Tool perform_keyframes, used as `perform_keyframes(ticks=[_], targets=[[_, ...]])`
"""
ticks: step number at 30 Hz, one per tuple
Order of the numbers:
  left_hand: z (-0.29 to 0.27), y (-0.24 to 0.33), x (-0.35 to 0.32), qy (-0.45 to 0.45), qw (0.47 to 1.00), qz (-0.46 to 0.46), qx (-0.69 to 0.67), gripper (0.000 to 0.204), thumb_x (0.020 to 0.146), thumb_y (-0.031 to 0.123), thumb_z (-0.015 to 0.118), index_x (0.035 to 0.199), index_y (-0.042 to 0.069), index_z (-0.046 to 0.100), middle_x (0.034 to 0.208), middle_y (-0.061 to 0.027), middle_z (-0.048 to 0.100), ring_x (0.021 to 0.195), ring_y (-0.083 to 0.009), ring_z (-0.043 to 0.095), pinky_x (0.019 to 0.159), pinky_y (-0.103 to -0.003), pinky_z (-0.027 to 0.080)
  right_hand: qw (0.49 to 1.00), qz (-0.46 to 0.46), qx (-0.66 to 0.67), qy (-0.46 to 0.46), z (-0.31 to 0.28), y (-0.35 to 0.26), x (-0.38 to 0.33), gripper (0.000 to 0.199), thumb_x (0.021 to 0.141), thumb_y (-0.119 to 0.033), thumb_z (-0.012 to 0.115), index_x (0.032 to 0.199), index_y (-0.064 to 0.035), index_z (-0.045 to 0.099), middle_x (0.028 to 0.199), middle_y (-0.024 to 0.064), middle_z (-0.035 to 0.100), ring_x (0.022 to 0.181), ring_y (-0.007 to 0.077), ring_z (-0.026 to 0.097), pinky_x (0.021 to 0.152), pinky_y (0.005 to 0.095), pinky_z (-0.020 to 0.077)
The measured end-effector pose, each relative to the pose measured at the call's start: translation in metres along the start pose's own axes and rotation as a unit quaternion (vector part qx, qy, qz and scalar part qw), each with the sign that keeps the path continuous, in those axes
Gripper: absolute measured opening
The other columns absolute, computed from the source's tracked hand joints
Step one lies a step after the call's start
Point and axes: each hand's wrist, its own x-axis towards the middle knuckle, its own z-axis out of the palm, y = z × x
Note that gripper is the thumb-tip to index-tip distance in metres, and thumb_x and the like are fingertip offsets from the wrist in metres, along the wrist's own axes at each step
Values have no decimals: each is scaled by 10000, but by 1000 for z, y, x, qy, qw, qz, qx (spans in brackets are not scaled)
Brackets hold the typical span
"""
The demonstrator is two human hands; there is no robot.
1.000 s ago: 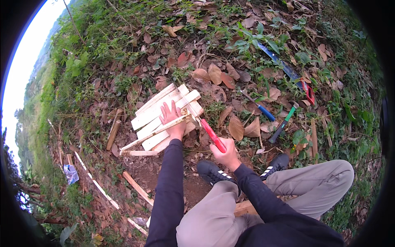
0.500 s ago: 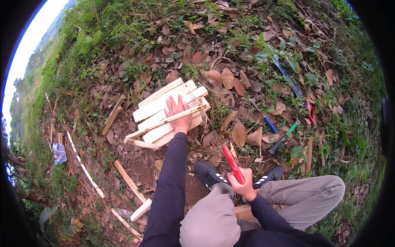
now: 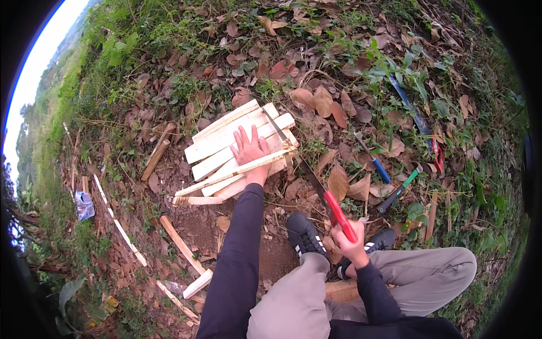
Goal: The person sits on the ground and uses a red hand saw to cut a small wooden crate into individual planks. They hold the crate with one hand and saw through the joints with the other, separating the pieces one by one.
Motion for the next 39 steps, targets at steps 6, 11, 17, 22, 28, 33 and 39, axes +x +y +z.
perform_keyframes(ticks=[6, 11, 17, 22, 28, 33, 39], targets=[[5, -5, -6, -12, 1000, 2, -1, 517, 1003, 370, 456, 1491, 209, 515, 1619, -177, 332, 1508, -375, 277, 1203, -603, 197, 998, 17, -65, -23, -1, -13, 18, 198, 803, -56, 653, 636, -6, 558, 506, 39, 492, 459, 85, 456, 458, 310, 357], [3, -10, -2, -9, 998, 63, -13, 503, 996, 377, 469, 1479, 254, 533, 1616, -141, 355, 1500, -351, 308, 1200, -594, 218, 997, -28, -56, -37, -3, -4, -1, 241, 785, -52, 657, 604, -14, 503, 485, 51, 446, 414, 123, 443, 449, 322, 350], [10, -15, -2, -3, 999, 47, -1, 506, 991, 399, 484, 1474, 255, 540, 1611, -141, 363, 1497, -350, 312, 1198, -590, 224, 998, -18, -58, -3, 42, -8, 10, 190, 781, -68, 661, 653, -18, 530, 510, 108, 465, 417, 209, 463, 459, 359, 360], [9, -9, -5, -10, 998, 65, -5, 507, 999, 402, 474, 1477, 245, 534, 1615, -150, 352, 1502, -353, 298, 1201, -589, 213, 997, -27, -67, -11, 20, -9, -33, 121, 773, -56, 647, 680, -9, 586, 516, 117, 514, 427, 199, 546, 456, 343, 418], [6, -6, 0, -19, 998, 67, 2, 517, 998, 402, 475, 1481, 227, 530, 1621, -155, 339, 1507, -353, 286, 1202, -587, 209, 1000, -11, -18, 22, 60, 23, 27, 211, 794, -71, 663, 642, -21, 525, 509, 75, 450, 453, 130, 436, 464, 337, 369], [9, -15, -4, -15, 997, 69, 18, 518, 1005, 400, 466, 1493, 233, 517, 1625, -154, 333, 1515, -346, 273, 1206, -576, 203, 996, -67, -59, -3, 27, 28, -31, 108, 743, -74, 645, 654, -29, 603, 503, 101, 508, 413, 225, 552, 467, 345, 426], [8, -7, -1, -43, 997, 61, 25, 513, 1013, 369, 479, 1507, 233, 493, 1626, -165, 325, 1514, -362, 272, 1198, -591, 208, 999, -13, -26, 16, 49, 33, 19, 190, 776, -107, 663, 648, -10, 562, 518, 120, 500, 440, 214, 525, 481, 352, 408]])
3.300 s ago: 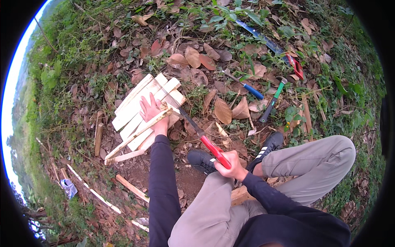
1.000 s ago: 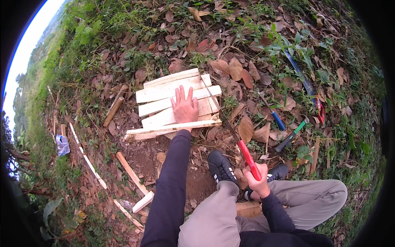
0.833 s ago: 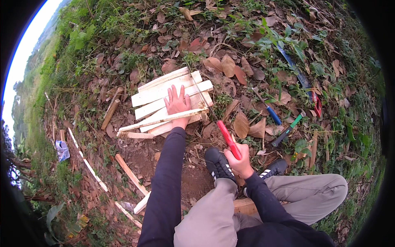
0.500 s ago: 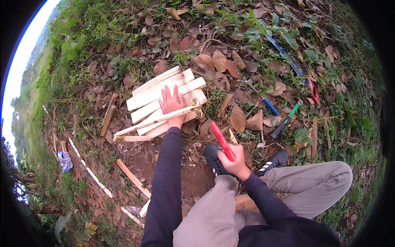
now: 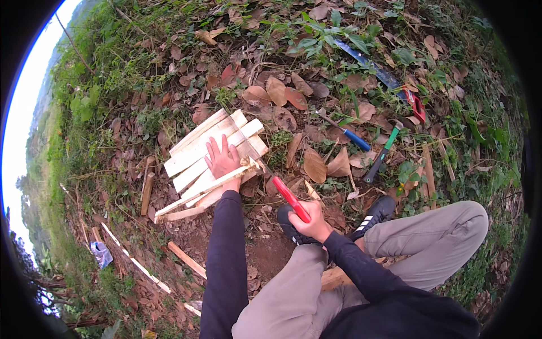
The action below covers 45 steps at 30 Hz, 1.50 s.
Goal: The person sits on the ground and uses a red hand saw to cut a small wooden crate into individual planks. They hold the crate with one hand and saw through the joints with the other, separating the pieces one by one.
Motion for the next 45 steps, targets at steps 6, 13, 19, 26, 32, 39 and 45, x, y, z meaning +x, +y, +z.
perform_keyframes(ticks=[6, 13, 19, 26, 32, 39, 45], targets=[[1, -7, 1, 27, 999, 17, 16, 554, 997, 400, 502, 1524, 232, 467, 1628, -176, 315, 1518, -371, 257, 1193, -602, 221, 997, -70, -19, -26, -29, -13, -56, 114, 708, -44, 653, 628, -40, 572, 543, 110, 546, 465, 278, 577, 482, 374, 444], [-5, 4, 4, -1, 999, -49, 7, 532, 1020, 346, 486, 1530, 200, 446, 1625, -195, 301, 1521, -379, 242, 1193, -619, 197, 996, -79, -33, -15, -20, -13, -59, 78, 724, -66, 670, 678, -44, 611, 595, 94, 591, 515, 275, 599, 524, 379, 473], [5, -6, -1, 54, 998, -17, -40, 472, 1020, 310, 515, 1465, 153, 514, 1587, -206, 364, 1495, -390, 296, 1197, -602, 205, 995, -57, -83, -22, -86, -63, -61, 142, 727, -47, 685, 643, -36, 571, 513, 77, 499, 426, 265, 544, 451, 361, 410], [-2, -2, -4, 54, 995, -19, -76, 475, 1006, 330, 525, 1426, 109, 545, 1560, -210, 404, 1486, -378, 318, 1204, -575, 210, 961, -138, -240, 15, -95, -41, -36, 149, 679, -34, 663, 622, -45, 526, 554, 96, 525, 491, 314, 554, 523, 398, 473], [-4, -1, -3, 63, 995, -21, -80, 480, 998, 330, 531, 1421, 103, 550, 1555, -217, 411, 1481, -386, 323, 1206, -565, 212, 934, -170, -315, -16, -111, -14, -35, 154, 663, -39, 673, 620, -63, 527, 570, 88, 535, 521, 317, 569, 562, 405, 499], [-6, 0, -3, 57, 994, -29, -89, 491, 998, 335, 528, 1424, 92, 544, 1554, -216, 412, 1480, -383, 326, 1210, -560, 207, 947, -135, -289, 29, -102, -30, -36, 170, 718, -20, 685, 639, -55, 539, 576, 97, 545, 518, 317, 577, 541, 399, 487], [-7, 3, -3, 58, 994, -30, -89, 497, 995, 333, 532, 1425, 84, 540, 1555, -216, 410, 1480, -382, 325, 1211, -561, 207, 922, -157, -351, -38, -104, -9, -39, 172, 736, -46, 714, 702, -51, 546, 633, 114, 564, 606, 325, 600, 631, 420, 503]])
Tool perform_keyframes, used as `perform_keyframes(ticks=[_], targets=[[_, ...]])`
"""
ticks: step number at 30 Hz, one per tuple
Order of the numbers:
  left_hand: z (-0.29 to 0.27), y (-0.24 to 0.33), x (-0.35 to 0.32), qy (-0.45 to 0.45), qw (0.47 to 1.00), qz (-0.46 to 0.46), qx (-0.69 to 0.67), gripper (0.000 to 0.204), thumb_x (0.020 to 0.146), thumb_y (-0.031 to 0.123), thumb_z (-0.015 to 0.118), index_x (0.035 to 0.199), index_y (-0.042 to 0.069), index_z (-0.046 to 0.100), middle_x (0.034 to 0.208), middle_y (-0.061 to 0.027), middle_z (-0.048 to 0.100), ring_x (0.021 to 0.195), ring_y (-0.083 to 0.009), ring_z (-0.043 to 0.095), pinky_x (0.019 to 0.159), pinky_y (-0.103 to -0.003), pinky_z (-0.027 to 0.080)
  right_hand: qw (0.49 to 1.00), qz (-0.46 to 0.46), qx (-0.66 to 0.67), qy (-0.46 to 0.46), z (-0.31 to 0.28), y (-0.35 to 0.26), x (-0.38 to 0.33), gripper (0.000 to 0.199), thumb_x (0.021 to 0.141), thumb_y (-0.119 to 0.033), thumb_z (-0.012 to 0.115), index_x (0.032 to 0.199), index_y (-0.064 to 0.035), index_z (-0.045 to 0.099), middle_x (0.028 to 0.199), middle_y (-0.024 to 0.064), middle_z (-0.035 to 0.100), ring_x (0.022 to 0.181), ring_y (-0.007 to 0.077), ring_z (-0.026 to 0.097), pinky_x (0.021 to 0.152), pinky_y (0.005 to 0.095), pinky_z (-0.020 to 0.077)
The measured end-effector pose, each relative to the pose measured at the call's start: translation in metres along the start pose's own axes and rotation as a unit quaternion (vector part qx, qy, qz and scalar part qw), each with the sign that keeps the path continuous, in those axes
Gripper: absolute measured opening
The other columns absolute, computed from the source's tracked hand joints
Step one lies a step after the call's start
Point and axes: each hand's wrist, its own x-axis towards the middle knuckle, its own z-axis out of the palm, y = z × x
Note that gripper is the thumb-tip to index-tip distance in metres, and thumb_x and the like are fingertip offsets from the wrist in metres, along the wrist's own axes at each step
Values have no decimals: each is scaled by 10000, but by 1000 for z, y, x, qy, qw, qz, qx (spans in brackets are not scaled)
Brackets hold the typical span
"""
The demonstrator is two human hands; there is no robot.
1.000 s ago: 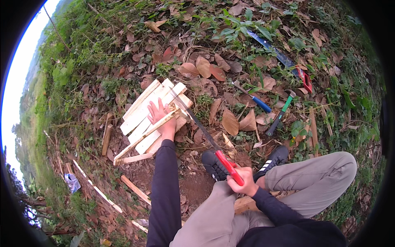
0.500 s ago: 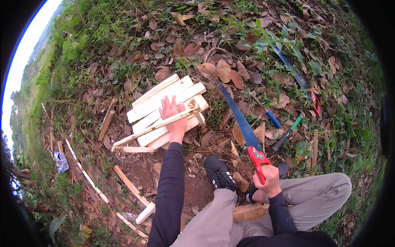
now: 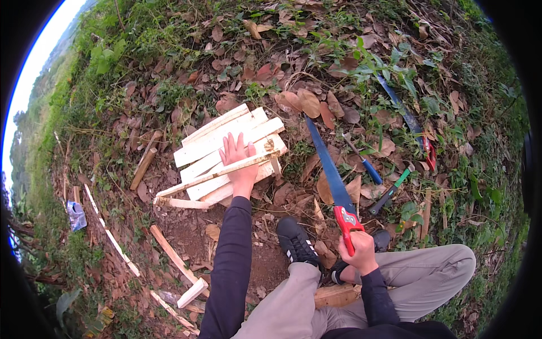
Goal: The person sits on the ground and uses a red hand saw to cut a small wooden crate into individual planks. They hold the crate with one hand and saw through the joints with the other, separating the pieces one by one.
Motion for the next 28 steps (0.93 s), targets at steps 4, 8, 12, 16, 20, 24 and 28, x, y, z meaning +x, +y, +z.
perform_keyframes(ticks=[4, 8, 12, 16, 20, 24, 28], targets=[[-3, -7, -6, -14, 1000, 10, 14, 515, 993, 320, 541, 1444, 72, 513, 1558, -217, 405, 1478, -382, 327, 1206, -566, 214, 994, -1, -45, -101, 26, 17, -11, 253, 709, -102, 765, 825, -29, 553, 794, 149, 619, 811, 359, 628, 791, 450, 502], [-25, -4, -28, -53, 996, 35, -57, 536, 1003, 315, 548, 1473, 68, 475, 1550, -216, 414, 1467, -387, 345, 1192, -563, 250, 987, 20, -87, -134, 57, 50, -26, 335, 670, -104, 784, 905, -22, 561, 910, 182, 640, 923, 379, 628, 869, 460, 493], [-55, -9, -57, -58, 928, -89, -358, 618, 1030, 447, 499, 1491, 41, 443, 1521, -210, 452, 1441, -345, 404, 1193, -518, 274, 985, 64, -64, -149, 52, 57, -23, 408, 617, -77, 822, 969, -6, 627, 989, 199, 670, 998, 379, 645, 901, 450, 509], [-114, 25, -92, -65, 477, -283, -830, 791, 1035, 627, 302, 1504, -4, 391, 1491, -249, 477, 1407, -379, 444, 1185, -497, 317, 985, 68, -53, -152, 25, 36, -7, 461, 694, -165, 851, 1075, -2, 649, 1064, 195, 682, 1037, 380, 647, 921, 449, 515], [-139, 40, -134, -156, 246, -263, -920, 785, 1035, 633, 285, 1506, 15, 393, 1498, -230, 475, 1434, -377, 403, 1206, -510, 295, 991, -105, 76, 33, -11, -99, 65, 520, 839, -264, 786, 1255, -10, 605, 1220, 207, 647, 1184, 384, 595, 1019, 455, 474], [-174, 55, -154, -218, 306, -346, -860, 861, 1011, 672, 290, 1526, -17, 325, 1554, -241, 389, 1439, -393, 379, 1203, -523, 294, 939, -311, 147, -3, 10, -201, 92, 660, 981, -438, 544, 1480, -18, 444, 1504, 224, 456, 1447, 377, 371, 1202, 505, 249], [-224, 46, -123, -201, 333, -288, -875, 887, 967, 749, 297, 1596, 126, 237, 1629, -133, 319, 1473, -441, 299, 1221, -524, 263, 953, -270, 122, -71, 74, -159, 81, 883, 946, -664, 481, 1582, -77, 309, 1618, 204, 315, 1525, 347, 249, 1252, 518, 84]])
